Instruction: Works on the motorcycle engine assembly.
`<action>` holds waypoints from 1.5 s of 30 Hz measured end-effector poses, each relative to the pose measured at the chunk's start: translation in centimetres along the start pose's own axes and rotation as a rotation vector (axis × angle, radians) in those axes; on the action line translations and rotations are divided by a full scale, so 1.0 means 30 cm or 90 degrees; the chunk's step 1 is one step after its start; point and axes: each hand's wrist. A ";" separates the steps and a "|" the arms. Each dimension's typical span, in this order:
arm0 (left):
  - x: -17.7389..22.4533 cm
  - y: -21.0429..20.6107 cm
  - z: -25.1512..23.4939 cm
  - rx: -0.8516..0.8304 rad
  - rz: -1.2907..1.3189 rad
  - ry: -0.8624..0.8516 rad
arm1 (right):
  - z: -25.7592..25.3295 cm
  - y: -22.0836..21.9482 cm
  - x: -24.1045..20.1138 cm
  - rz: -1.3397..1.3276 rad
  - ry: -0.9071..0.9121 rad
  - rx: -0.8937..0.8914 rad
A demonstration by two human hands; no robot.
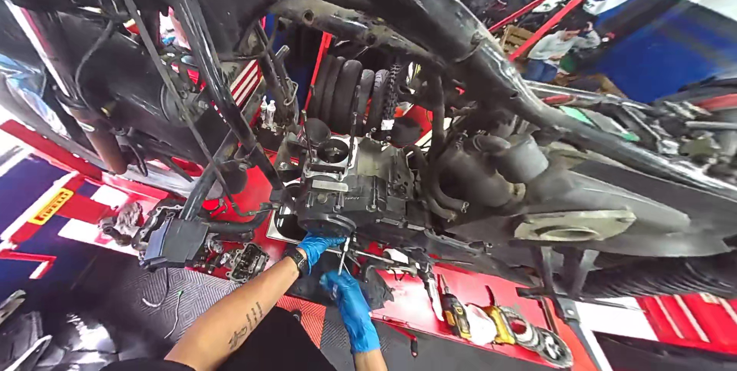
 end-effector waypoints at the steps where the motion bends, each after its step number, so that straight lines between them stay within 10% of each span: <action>1: -0.005 -0.001 -0.007 -0.001 0.001 -0.003 | -0.006 -0.004 0.001 0.032 -0.018 0.032; 9: -0.011 0.000 -0.013 -0.008 -0.044 0.016 | 0.182 0.014 -0.162 -0.115 0.187 -0.162; 45: -0.015 -0.032 0.012 0.019 0.010 0.050 | 0.082 0.054 -0.181 -0.066 0.144 -0.273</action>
Point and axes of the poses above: each hand's wrist, its own z-axis away from the middle knuckle, its own y-axis out of the back of the hand, x = y × z, and after that the axes turned 7 degrees about -y, right-handed
